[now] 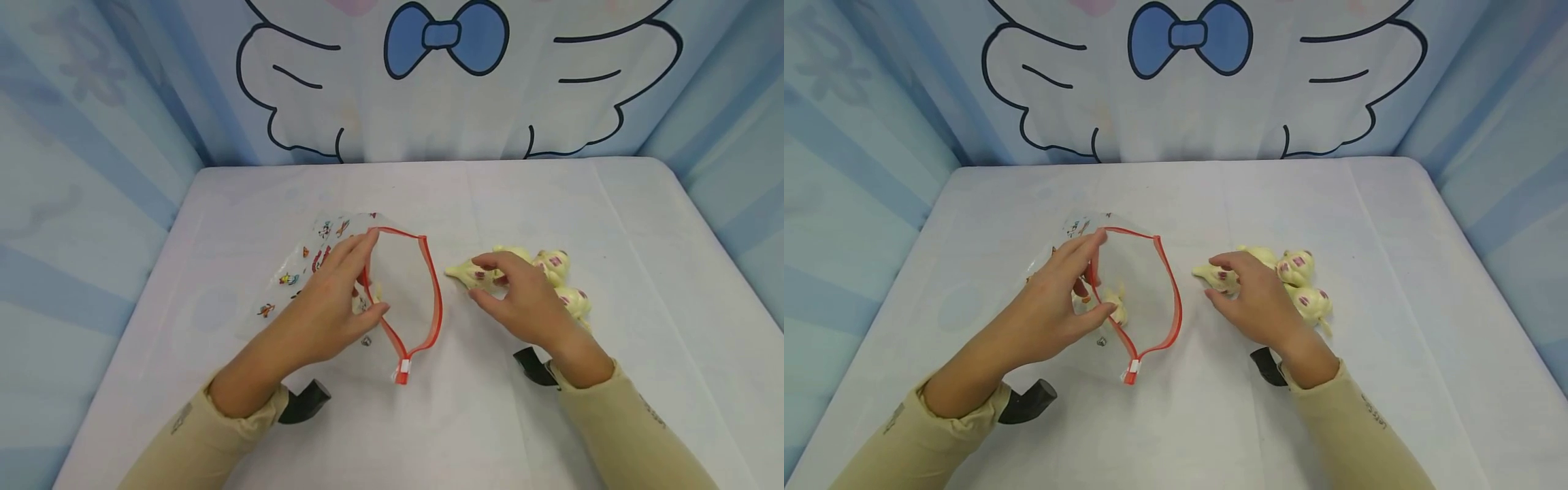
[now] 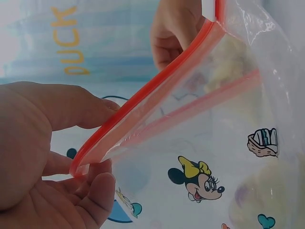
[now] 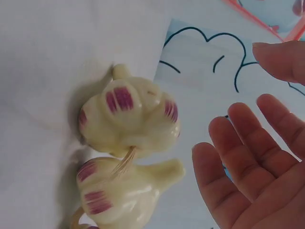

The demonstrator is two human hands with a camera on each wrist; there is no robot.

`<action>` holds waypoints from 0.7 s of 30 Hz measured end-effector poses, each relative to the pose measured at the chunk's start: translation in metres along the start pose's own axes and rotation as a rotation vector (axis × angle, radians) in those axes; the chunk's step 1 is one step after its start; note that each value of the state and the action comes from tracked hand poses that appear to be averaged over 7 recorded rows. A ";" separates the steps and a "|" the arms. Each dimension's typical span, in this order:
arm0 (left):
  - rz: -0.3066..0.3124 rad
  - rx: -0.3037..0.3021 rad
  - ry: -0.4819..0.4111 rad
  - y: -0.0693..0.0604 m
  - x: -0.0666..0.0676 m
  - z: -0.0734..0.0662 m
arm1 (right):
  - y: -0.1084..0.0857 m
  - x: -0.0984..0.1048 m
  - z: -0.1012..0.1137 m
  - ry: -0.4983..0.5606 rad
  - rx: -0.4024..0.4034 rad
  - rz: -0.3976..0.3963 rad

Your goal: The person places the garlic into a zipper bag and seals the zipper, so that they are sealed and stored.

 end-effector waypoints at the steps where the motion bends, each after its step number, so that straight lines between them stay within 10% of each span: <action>1: 0.000 0.001 -0.001 0.000 0.000 0.000 | 0.000 0.000 -0.003 -0.009 -0.013 0.003; 21: 0.007 0.030 0.005 0.000 -0.002 0.001 | 0.004 -0.015 -0.021 -0.100 -0.034 0.116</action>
Point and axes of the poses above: each hand's wrist, its own y-axis towards the middle knuckle, its own x-axis out of the back of the hand, z = x × y, the point moved 7 cm from there along y, towards the middle knuckle, and after that the axes turned 15 degrees about -y, right-handed, at the moved point
